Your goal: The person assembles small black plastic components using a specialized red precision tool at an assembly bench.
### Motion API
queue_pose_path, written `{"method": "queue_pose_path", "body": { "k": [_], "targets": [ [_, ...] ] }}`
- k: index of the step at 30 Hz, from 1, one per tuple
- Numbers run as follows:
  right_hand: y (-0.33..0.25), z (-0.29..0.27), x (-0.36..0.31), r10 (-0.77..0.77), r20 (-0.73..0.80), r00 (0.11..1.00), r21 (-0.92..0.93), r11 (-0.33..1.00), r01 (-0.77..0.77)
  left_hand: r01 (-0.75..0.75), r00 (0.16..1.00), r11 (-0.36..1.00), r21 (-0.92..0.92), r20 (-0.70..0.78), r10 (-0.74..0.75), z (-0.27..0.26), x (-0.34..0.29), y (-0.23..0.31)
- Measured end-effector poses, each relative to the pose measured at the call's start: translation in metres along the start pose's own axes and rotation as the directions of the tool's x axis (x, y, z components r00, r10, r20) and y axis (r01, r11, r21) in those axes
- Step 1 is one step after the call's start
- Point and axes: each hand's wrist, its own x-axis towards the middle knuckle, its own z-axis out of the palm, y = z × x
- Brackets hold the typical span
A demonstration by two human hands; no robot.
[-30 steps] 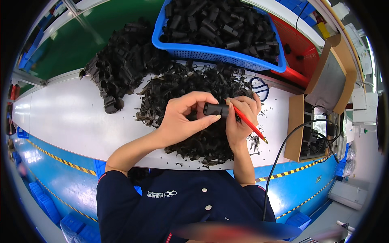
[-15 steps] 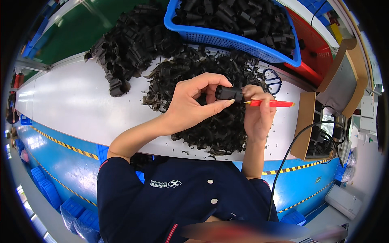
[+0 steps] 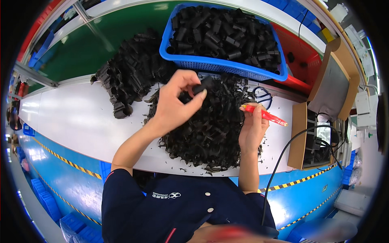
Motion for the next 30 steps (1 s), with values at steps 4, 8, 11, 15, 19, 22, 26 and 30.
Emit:
{"method": "queue_pose_path", "body": {
  "k": [4,8,11,15,19,22,26,30],
  "targets": [
    [-0.001,0.001,-0.001,0.064,-0.007,0.998,0.028,0.998,-0.064,-0.003,0.995,0.991,0.131,-0.096,0.016,-0.013,0.065,-0.022],
    [-0.005,0.003,-0.001,0.056,0.014,0.998,0.039,0.998,-0.056,-0.004,0.996,0.943,0.332,-0.081,0.033,-0.017,0.128,-0.04],
    [-0.006,0.002,0.001,0.066,0.004,0.998,0.021,0.998,-0.066,-0.026,0.986,0.9,0.434,-0.138,0.095,-0.022,0.17,-0.071],
    [-0.008,0.001,0.002,0.067,0.006,0.998,0.024,0.997,-0.068,0.093,0.969,0.771,0.63,-0.234,0.074,-0.033,0.202,-0.103],
    [-0.01,-0.001,-0.003,0.069,0.027,0.997,0.045,0.996,-0.07,0.044,0.99,0.489,0.871,-0.105,0.097,-0.029,0.205,-0.116],
    [-0.01,-0.002,-0.005,0.063,0.032,0.998,0.036,0.997,-0.064,0.039,0.995,0.478,0.877,-0.081,0.067,-0.028,0.207,-0.119],
    [-0.015,-0.004,-0.003,0.048,-0.016,0.999,0.061,0.997,-0.047,-0.109,0.949,0.252,0.962,0.025,0.314,-0.028,0.199,-0.124],
    [-0.018,-0.011,0.006,-0.039,-0.1,0.994,0.092,0.995,0.048,-0.157,0.886,0.256,0.954,0.021,0.463,-0.044,0.196,-0.104]
  ]
}}
